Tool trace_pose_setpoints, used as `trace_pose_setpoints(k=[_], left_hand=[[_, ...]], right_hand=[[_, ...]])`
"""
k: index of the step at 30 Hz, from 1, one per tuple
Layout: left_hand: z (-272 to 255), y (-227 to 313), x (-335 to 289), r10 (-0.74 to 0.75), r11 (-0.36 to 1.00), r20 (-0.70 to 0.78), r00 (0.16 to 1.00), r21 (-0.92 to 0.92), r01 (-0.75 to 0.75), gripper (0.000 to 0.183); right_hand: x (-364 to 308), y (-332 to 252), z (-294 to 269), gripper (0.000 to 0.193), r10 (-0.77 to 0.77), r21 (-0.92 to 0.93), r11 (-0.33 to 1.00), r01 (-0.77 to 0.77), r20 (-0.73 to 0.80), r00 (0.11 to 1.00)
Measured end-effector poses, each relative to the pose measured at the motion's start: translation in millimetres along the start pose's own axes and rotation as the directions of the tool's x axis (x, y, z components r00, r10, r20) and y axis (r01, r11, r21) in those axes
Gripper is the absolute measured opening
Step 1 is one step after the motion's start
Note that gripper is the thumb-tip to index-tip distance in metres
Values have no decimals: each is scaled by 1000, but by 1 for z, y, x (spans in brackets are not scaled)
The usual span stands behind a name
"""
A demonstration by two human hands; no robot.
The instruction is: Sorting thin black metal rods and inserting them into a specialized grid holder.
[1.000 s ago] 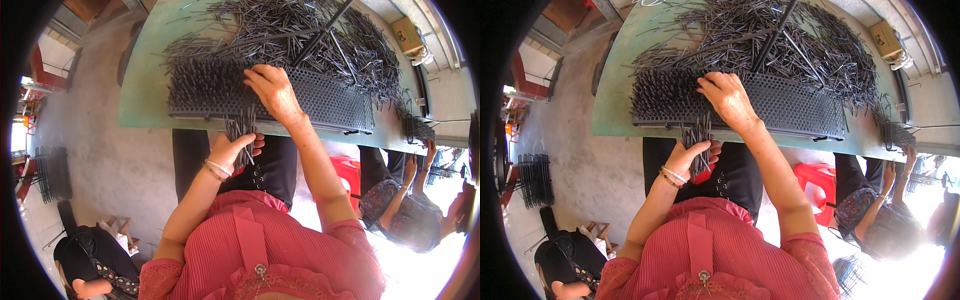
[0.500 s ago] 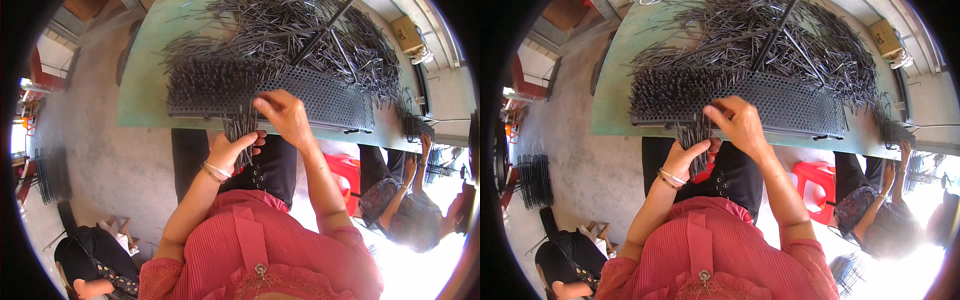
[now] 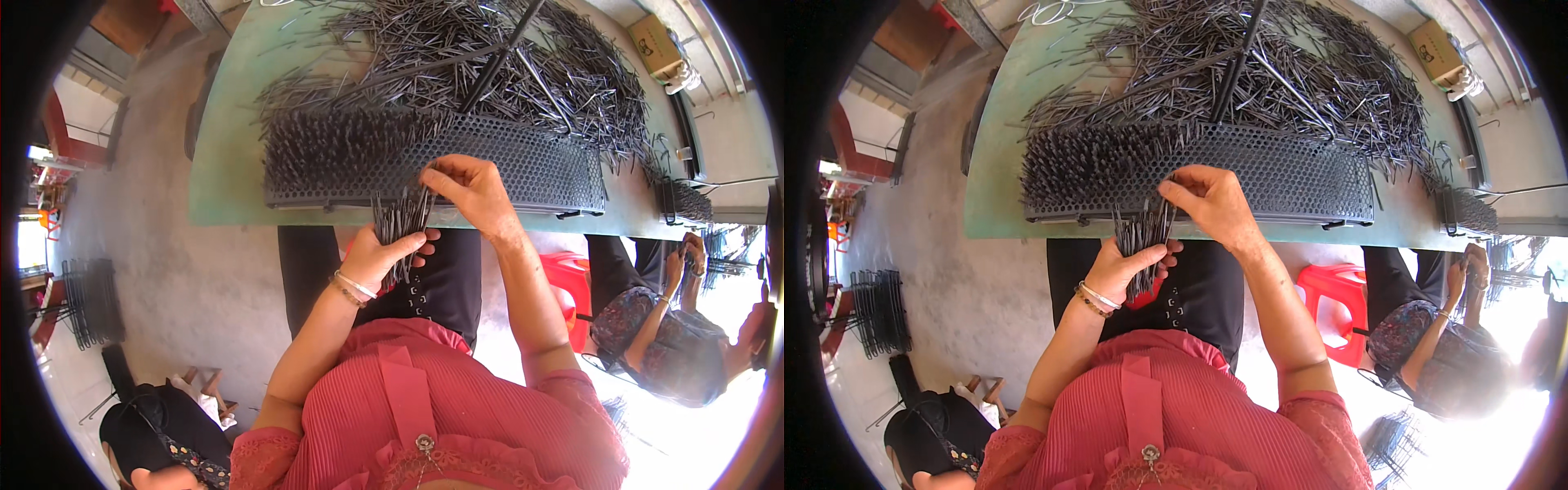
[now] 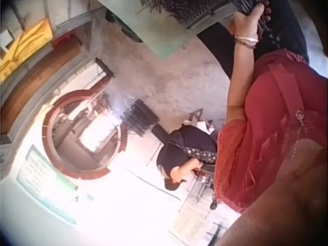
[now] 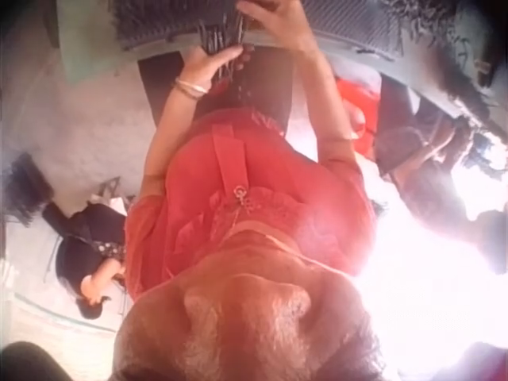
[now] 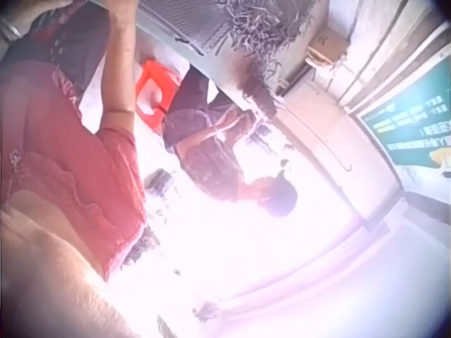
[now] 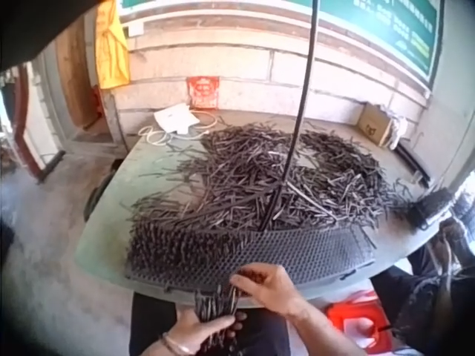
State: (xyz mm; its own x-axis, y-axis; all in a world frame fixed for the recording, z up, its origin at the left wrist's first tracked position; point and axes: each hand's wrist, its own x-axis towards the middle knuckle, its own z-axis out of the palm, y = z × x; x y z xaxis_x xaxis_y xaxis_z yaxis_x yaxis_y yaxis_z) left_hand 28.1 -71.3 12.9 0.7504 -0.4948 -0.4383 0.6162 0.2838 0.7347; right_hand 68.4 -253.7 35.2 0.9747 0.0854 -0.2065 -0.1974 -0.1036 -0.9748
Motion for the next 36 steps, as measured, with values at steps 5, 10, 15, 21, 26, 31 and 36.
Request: trace_pose_setpoints(k=[5, 10, 15, 21, 26, 31, 36], left_hand=[[-2, 1, 9, -12, 1000, -7, 1000, 5, 12, 23], [-3, -4, 12, -27, 1000, -27, 999, -5, 27, 23], [1, -8, 14, -100, 960, -79, 992, -269, 76, 27], [2, -11, 12, -81, 967, -91, 993, -249, 56, 25], [2, -16, 13, -38, 973, -106, 994, -229, 13, 26], [12, -10, 16, -83, 966, -106, 991, -254, 53, 24], [10, -13, 17, -88, 974, -120, 989, -218, 60, 25]], right_hand=[[17, -10, -8, 20, -130, 99, 985, 141, -105, 986], [33, -13, -16, 20, -179, 173, 956, 237, -296, 938], [33, -14, -24, 19, -157, 189, 958, 215, -279, 947], [8, -1, -10, 17, -25, 104, 994, 22, 31, 999], [17, -2, -22, 16, -270, 60, 949, 308, -348, 898], [45, 5, -18, 19, -466, -79, 875, 478, -406, 786], [55, 10, -20, 18, -545, -263, 838, 479, -345, 764]])
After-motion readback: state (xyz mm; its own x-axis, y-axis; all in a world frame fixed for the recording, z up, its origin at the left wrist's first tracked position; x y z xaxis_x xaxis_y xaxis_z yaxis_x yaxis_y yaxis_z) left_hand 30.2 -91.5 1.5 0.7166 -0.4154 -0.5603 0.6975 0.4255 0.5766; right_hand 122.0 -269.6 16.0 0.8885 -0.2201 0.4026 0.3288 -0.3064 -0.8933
